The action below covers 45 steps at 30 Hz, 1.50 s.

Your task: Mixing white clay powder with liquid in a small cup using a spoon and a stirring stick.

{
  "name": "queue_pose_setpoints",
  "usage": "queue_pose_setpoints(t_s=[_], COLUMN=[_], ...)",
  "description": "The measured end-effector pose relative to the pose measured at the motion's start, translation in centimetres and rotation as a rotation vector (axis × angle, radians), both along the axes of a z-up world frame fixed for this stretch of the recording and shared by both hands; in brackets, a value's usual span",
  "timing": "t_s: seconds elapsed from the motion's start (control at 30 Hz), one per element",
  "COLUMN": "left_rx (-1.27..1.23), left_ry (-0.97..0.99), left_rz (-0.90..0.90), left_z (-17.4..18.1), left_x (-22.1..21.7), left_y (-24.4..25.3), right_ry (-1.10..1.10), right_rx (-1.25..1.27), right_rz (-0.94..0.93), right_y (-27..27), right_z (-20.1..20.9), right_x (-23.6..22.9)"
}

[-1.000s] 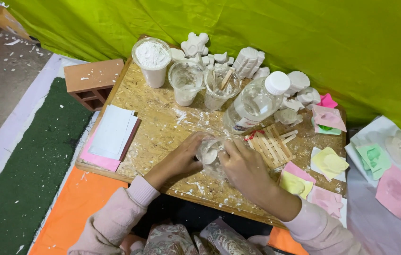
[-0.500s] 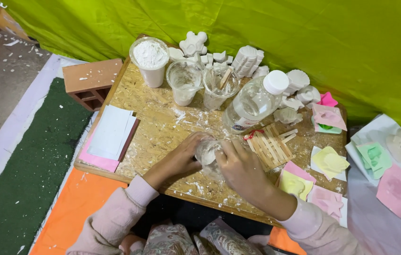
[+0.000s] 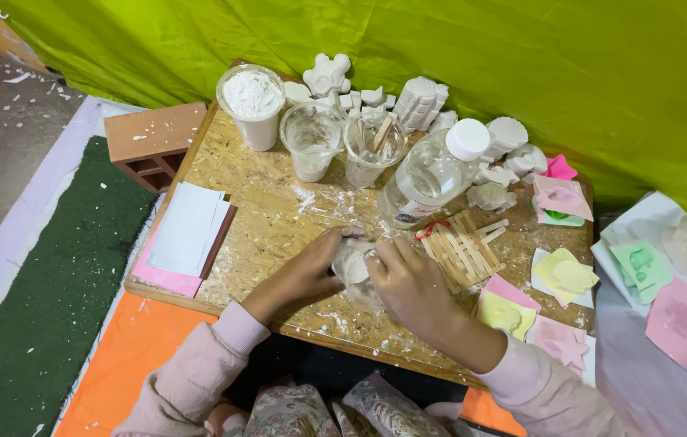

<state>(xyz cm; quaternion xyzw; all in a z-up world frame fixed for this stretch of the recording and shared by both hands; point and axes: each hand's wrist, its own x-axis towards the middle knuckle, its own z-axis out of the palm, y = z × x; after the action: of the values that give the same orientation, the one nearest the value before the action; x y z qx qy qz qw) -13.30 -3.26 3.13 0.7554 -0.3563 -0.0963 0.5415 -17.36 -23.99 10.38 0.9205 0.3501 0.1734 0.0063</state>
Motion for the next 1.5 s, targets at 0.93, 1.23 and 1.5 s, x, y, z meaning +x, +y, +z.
queue_pose_setpoints(t_s=[0.93, 1.23, 1.5], left_rx=[0.001, 0.057, 0.039], left_ry=[-0.021, -0.035, -0.045], left_rz=[-0.014, 0.013, 0.118], left_z=[-0.6, 0.9, 0.5], left_x=[0.5, 0.3, 0.0], left_y=[0.1, 0.0, -0.5], right_ry=[-0.027, -0.193, 0.224], right_rx=[0.038, -0.031, 0.106], right_rz=[0.086, 0.116, -0.130], right_y=[-0.8, -1.3, -0.1], right_z=[-0.3, -0.5, 3.3], right_x=[0.1, 0.7, -1.1])
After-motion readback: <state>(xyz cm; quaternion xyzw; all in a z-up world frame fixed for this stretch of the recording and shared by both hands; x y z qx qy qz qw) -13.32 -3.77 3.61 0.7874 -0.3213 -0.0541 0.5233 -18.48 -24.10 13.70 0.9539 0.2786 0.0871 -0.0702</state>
